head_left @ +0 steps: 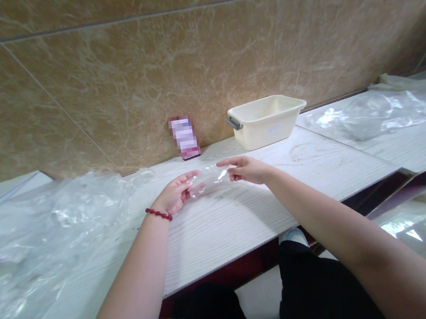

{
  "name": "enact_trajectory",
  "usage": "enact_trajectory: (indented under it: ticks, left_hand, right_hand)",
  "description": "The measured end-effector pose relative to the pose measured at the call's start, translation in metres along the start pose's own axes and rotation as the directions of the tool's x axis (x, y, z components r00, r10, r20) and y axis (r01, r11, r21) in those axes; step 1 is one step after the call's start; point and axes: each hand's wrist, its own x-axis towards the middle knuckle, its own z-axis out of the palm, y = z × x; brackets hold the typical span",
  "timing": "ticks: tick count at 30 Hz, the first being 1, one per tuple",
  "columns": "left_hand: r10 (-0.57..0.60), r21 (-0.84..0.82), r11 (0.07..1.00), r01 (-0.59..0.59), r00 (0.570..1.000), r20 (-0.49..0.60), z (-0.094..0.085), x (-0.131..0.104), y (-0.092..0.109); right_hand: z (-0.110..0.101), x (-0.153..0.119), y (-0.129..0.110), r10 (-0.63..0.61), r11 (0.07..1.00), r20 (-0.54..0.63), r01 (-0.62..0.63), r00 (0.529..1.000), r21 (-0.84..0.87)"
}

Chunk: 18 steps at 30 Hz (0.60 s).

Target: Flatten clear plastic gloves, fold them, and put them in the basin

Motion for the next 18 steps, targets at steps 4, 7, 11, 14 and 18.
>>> enact_trajectory:
  ticks: [4, 7, 11, 14, 18]
  left_hand:
    - [0.013, -0.017, 1.000, -0.014, 1.000, -0.021, 0.0005, 0.0014, -0.0019]
    - [0.051, 0.003, 0.999, -0.051, 0.997, -0.055, 0.0028, 0.0022, -0.0031]
    - [0.048, 0.067, 0.997, -0.046, 0.999, -0.024, 0.0057, 0.0019, -0.0038]
    - [0.036, 0.127, 0.991, -0.035, 0.999, -0.009, 0.0054, 0.0012, -0.0035]
    - [0.027, 0.159, 0.987, -0.029, 1.000, 0.013, 0.0017, -0.0002, -0.0026]
  right_hand:
    - [0.0007, 0.0008, -0.0019, 0.023, 0.998, -0.025, -0.022, 0.999, 0.058]
    - [0.0003, 0.0016, -0.0031, 0.056, 0.993, -0.031, -0.052, 0.998, 0.110]
    - [-0.0013, 0.0033, -0.0008, 0.040, 0.998, -0.073, -0.036, 0.996, 0.050]
    - [-0.0017, 0.0037, 0.0025, 0.005, 0.994, -0.098, -0.016, 0.995, -0.106]
    - [-0.0026, 0.0024, 0.0049, 0.013, 0.982, -0.045, -0.021, 0.999, -0.185]
